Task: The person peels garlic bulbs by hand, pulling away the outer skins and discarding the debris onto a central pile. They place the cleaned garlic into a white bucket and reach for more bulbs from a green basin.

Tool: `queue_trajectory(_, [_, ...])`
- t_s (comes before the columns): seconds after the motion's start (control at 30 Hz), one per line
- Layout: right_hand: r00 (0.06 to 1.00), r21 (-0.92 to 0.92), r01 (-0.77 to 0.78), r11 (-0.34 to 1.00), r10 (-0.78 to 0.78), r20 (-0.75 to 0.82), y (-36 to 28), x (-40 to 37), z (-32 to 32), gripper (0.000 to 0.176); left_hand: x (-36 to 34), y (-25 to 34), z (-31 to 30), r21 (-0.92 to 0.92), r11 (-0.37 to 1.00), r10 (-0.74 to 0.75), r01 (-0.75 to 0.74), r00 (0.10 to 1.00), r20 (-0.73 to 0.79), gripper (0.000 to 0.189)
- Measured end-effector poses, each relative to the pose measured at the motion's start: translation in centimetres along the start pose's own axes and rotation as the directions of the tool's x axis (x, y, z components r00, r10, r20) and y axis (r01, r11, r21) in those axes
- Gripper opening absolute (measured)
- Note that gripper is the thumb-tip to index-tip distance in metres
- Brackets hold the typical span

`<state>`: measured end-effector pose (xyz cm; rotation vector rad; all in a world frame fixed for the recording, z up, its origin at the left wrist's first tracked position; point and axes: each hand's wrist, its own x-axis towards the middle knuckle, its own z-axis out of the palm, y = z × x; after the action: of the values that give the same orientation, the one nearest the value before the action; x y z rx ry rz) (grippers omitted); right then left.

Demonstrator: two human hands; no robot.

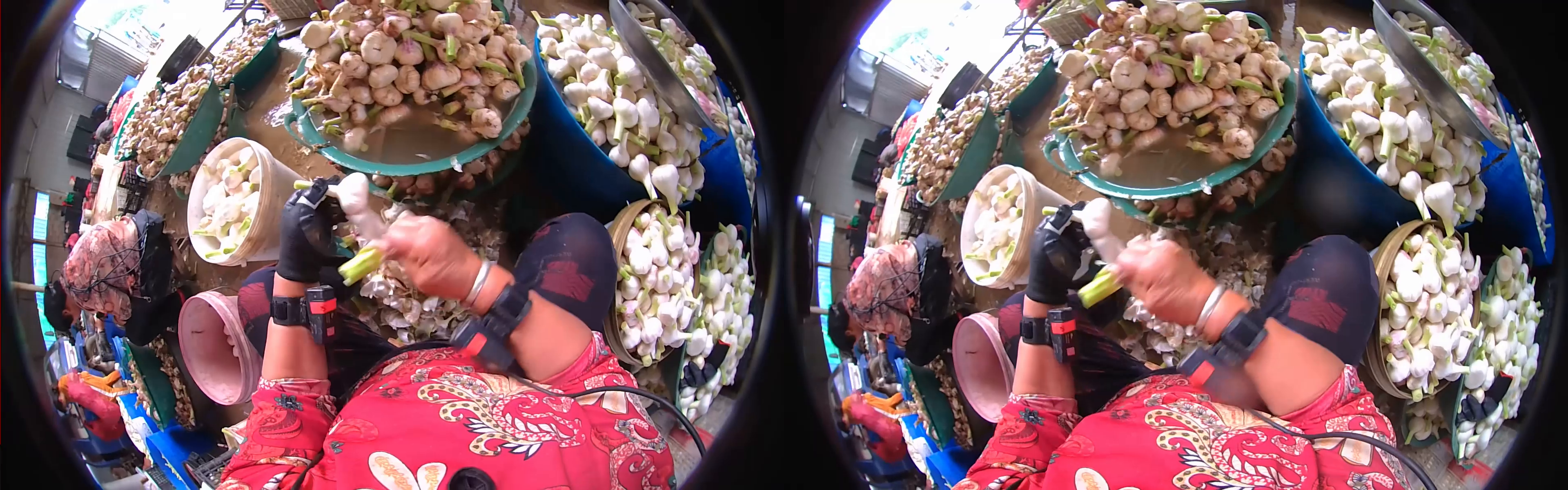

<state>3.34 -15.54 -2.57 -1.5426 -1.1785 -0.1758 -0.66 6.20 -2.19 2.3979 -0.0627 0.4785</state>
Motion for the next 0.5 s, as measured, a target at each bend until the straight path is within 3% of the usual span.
queue_trajectory(0.07, [0.930,0.284,-0.349,0.893,0.368,-0.014,1.0,-0.1,-2.0,0.006,0.0,0.6,-0.9,0.021,0.998,-0.068,0.067,0.997,0.025,0.018])
queue_trajectory(0.1, [0.870,0.491,-0.389,0.780,0.487,-0.084,0.7,0.7,-3.3,0.009,-0.5,-1.1,-0.9,0.026,0.997,-0.067,0.067,0.998,0.012,0.018])
queue_trajectory(0.13, [0.787,0.677,-0.384,0.628,0.606,-0.115,0.4,1.6,-4.7,0.012,-1.6,-4.3,-0.6,0.156,0.988,-0.019,0.020,1.000,-0.004,0.017])
queue_trajectory(0.17, [0.740,0.745,-0.368,0.557,0.660,-0.128,0.8,1.9,-5.5,0.014,-2.2,-6.0,-0.6,0.284,0.958,0.027,-0.025,1.000,-0.004,0.016])
queue_trajectory(0.2, [0.681,0.809,-0.343,0.477,0.719,-0.136,1.3,1.9,-6.0,0.016,-2.1,-5.5,-0.7,0.289,0.957,0.023,-0.022,1.000,0.001,0.016])
queue_trajectory(0.23, [0.676,0.829,-0.332,0.449,0.727,-0.123,2.0,1.7,-6.1,0.017,-1.9,-5.0,-0.3,0.339,0.927,0.180,-0.158,0.983,-0.034,0.015])
queue_trajectory(0.27, [0.673,0.828,-0.331,0.452,0.728,-0.129,2.6,1.5,-5.9,0.017,-1.4,-4.4,0.3,0.389,0.875,0.340,-0.289,0.938,-0.066,0.015])
queue_trajectory(0.3, [0.706,0.644,-0.400,0.652,0.667,-0.237,3.2,1.4,-5.5,0.020,-1.9,-4.3,1.0,0.006,0.997,0.083,-0.083,0.989,-0.122,0.022])
queue_trajectory(0.33, [0.747,0.411,-0.446,0.795,0.584,-0.317,3.7,1.3,-5.0,0.024,-1.4,-2.2,0.9,0.002,0.996,0.084,-0.085,0.989,-0.120,0.022])
queue_trajectory(0.37, [0.805,0.389,-0.444,0.807,0.550,-0.222,3.7,1.1,-4.2,0.037,-1.1,0.0,0.5,-0.022,0.998,0.058,-0.060,0.993,-0.104,0.026])
queue_trajectory(0.4, [0.836,0.029,-0.526,0.850,0.523,-0.164,4.0,0.4,-3.8,0.049,-0.7,1.4,0.3,-0.044,0.998,0.032,-0.036,0.996,-0.087,0.031])
queue_trajectory(0.47, [0.894,0.024,-0.435,0.900,0.435,-0.107,1.9,1.1,-2.4,0.056,-0.4,1.3,0.5,0.040,0.997,0.066,-0.066,0.998,-0.005,0.038])
queue_trajectory(0.5, [0.876,0.078,-0.472,0.878,0.477,-0.065,0.8,1.4,-2.0,0.054,-0.2,2.0,0.8,-0.074,0.995,0.064,-0.062,0.998,0.019,0.038])
